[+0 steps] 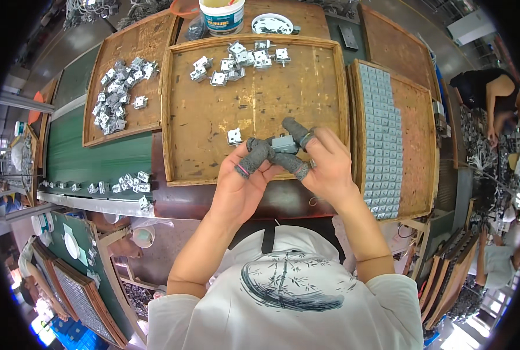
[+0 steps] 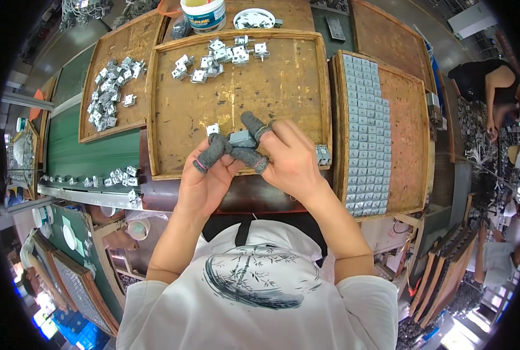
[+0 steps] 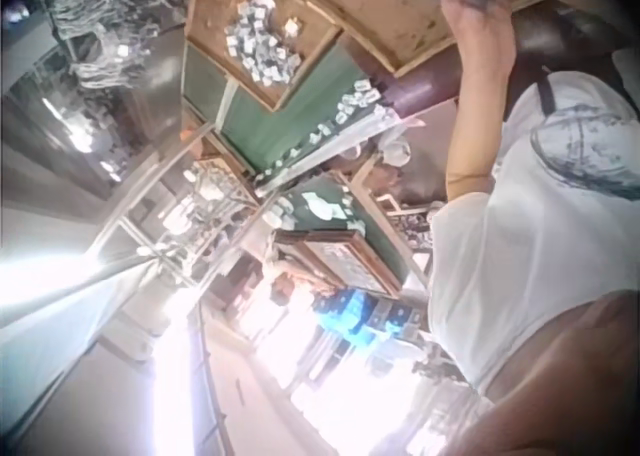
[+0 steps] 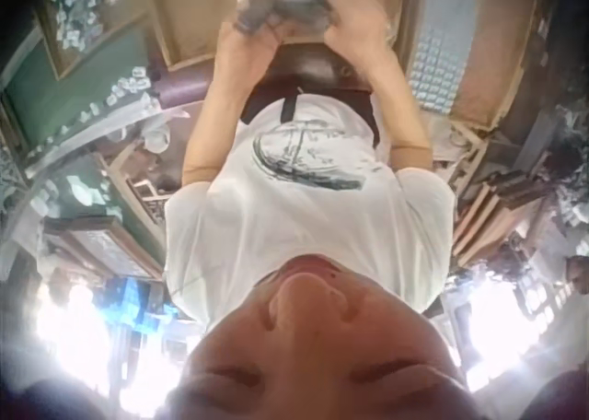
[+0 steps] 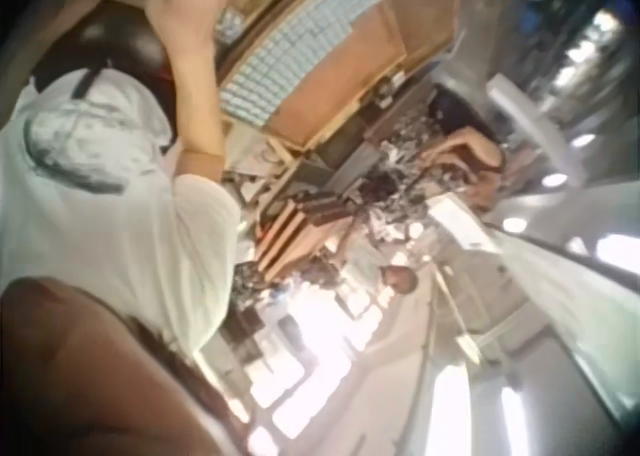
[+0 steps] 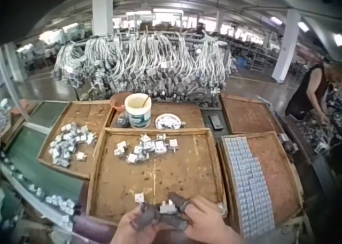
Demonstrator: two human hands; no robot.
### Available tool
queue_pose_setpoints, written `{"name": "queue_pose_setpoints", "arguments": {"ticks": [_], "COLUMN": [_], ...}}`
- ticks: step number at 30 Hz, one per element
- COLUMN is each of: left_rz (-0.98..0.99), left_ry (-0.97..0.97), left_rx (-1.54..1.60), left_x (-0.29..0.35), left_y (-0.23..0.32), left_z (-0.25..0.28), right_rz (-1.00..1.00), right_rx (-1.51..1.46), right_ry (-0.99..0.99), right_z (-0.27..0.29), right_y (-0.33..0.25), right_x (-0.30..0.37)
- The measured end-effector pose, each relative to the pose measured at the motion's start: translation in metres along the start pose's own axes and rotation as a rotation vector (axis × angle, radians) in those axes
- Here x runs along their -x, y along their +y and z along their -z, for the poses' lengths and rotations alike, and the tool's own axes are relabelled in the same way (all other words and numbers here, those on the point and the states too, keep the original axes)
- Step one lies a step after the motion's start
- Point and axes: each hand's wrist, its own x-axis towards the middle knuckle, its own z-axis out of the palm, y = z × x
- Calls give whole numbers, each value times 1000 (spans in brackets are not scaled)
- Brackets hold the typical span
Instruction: Manually assembling small electronic components into a grid-like tray at a factory workstation.
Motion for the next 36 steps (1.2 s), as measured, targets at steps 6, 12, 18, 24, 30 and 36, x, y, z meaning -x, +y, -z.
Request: {"name": "queue_pose_setpoints", "arguments": {"ticks": [6, 12, 18, 24, 30, 36], "left_rz": [112, 213, 78, 34, 12, 29], "left_ry": [43, 62, 140, 203, 262, 280], "left_rx": [29, 67, -454, -498, -495, -476], "left_x": [12, 20, 24, 24, 24, 23], "left_y": [-2, -2, -9, -13, -25, -30], "left_z": [-12, -11, -10, -8, 0, 4], "right_rz": [335, 152, 18, -79, -103, -78], "right_rx": [-15, -68, -88, -61, -57, -46], "right_ry": [104, -98, -87, -28, -49, 0], "right_z": [10, 13, 11, 2, -10, -18], "right_y": [0, 9, -2, 0, 2, 2], "right_x": [2, 16, 25, 35, 45, 48]}}
